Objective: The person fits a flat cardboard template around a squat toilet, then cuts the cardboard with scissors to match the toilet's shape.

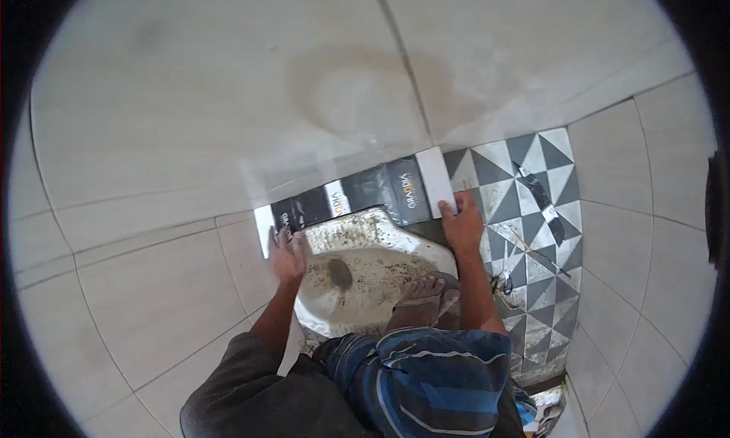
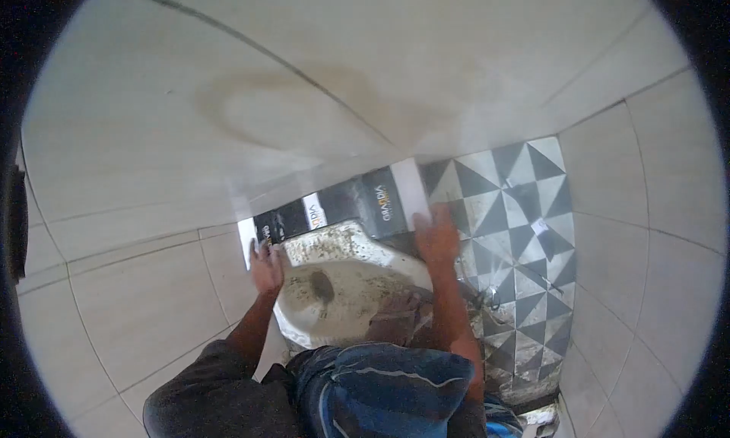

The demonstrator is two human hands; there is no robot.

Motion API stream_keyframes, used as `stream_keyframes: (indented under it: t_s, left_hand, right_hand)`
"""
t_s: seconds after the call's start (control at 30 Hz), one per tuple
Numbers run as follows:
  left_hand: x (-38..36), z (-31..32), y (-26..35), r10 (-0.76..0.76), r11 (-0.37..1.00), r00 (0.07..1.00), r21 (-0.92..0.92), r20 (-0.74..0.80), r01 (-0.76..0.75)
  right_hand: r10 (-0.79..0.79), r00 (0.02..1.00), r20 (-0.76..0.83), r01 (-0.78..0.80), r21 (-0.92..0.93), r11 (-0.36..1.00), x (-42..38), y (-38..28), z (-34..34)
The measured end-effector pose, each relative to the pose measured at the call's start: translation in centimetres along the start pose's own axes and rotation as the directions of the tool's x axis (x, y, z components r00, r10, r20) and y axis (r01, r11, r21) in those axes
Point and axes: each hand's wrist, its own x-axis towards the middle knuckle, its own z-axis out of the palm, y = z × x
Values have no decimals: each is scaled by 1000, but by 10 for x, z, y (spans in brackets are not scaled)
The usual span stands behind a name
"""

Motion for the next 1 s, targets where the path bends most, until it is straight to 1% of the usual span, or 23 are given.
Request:
stream_keyframes:
  t_s: [0.03,0.07,0.13,0.17,0.2,0.27,0.3,0.37,0.4,0.47,0.53,0.57,0.63,0.67,0.73,0.77,0.8,0.83,0.87,0.9,0.93,0.97,1.0]
  left_hand:
    - [-7,3,-1,3,999,1000,-48,-5,-3]
    - [-10,7,-3,11,995,1000,-100,-11,-12]
    - [-11,14,-11,-15,988,995,-150,102,30]
    - [-11,15,-12,-3,990,997,-139,83,15]
    - [-11,16,-13,-4,989,996,-145,88,17]
    - [-11,15,-15,-6,987,997,-162,75,19]
    - [-10,15,-15,-16,987,997,-159,76,28]
    - [-8,20,-20,-29,987,996,-154,86,42]
    - [-7,24,-25,-44,988,995,-145,93,57]
    - [-5,28,-30,-52,983,994,-170,93,67]
    - [0,31,-31,-96,991,988,-77,121,105]
    - [1,29,-29,-95,991,988,-78,122,105]
    - [2,23,-24,-19,999,981,-44,191,27]
    - [0,27,-24,-20,999,982,-42,189,28]
    - [-5,39,-19,-156,986,987,51,-31,157]
    - [-3,41,-22,-152,987,988,49,-29,153]
    - [0,43,-25,-214,977,975,9,67,214]
    - [2,47,-25,-265,962,950,-27,167,273]
    - [8,31,-4,-331,943,921,37,205,331]
    - [14,19,7,-361,930,900,23,244,366]
    - [19,15,12,-388,916,877,13,283,401]
    - [20,15,14,-386,919,889,23,248,393]
    - [21,11,20,-402,908,869,7,289,418]
  right_hand:
    - [36,998,55,-37,14,999,2,3,0]
    - [25,998,65,-26,21,999,4,0,-2]
    - [134,979,157,-132,-19,991,5,-2,-9]
    - [116,979,167,-122,25,992,6,-2,-10]
    - [117,979,166,-122,18,992,5,-1,-10]
    - [53,991,126,-45,-66,997,3,-1,-12]
    - [55,991,126,-47,-71,996,2,2,-9]
    - [-91,996,11,92,-141,986,1,8,-2]
    - [-91,996,8,91,-143,985,2,10,-2]
    - [-75,991,112,85,-79,993,2,8,-5]
    - [-52,994,99,61,-93,994,2,-1,-7]
    - [-29,996,88,38,-104,994,2,-7,-11]
    - [-5,994,105,19,-136,990,3,-14,-16]
    - [18,992,124,3,-169,986,4,-16,-16]
    - [7,995,104,10,-167,986,4,-15,-13]
    - [1,997,81,13,-171,985,4,-13,-13]
    - [6,997,75,7,-175,984,4,-10,-11]
    - [46,994,96,-27,-192,981,5,-6,-7]
    - [89,990,112,-63,-213,975,6,-3,-6]
    - [60,996,62,-48,-182,982,4,-2,-4]
    - [68,997,43,-59,-193,979,5,-3,-5]
    - [101,992,74,-87,-174,981,6,-6,-7]
    - [132,985,108,-115,-153,982,8,-7,-9]
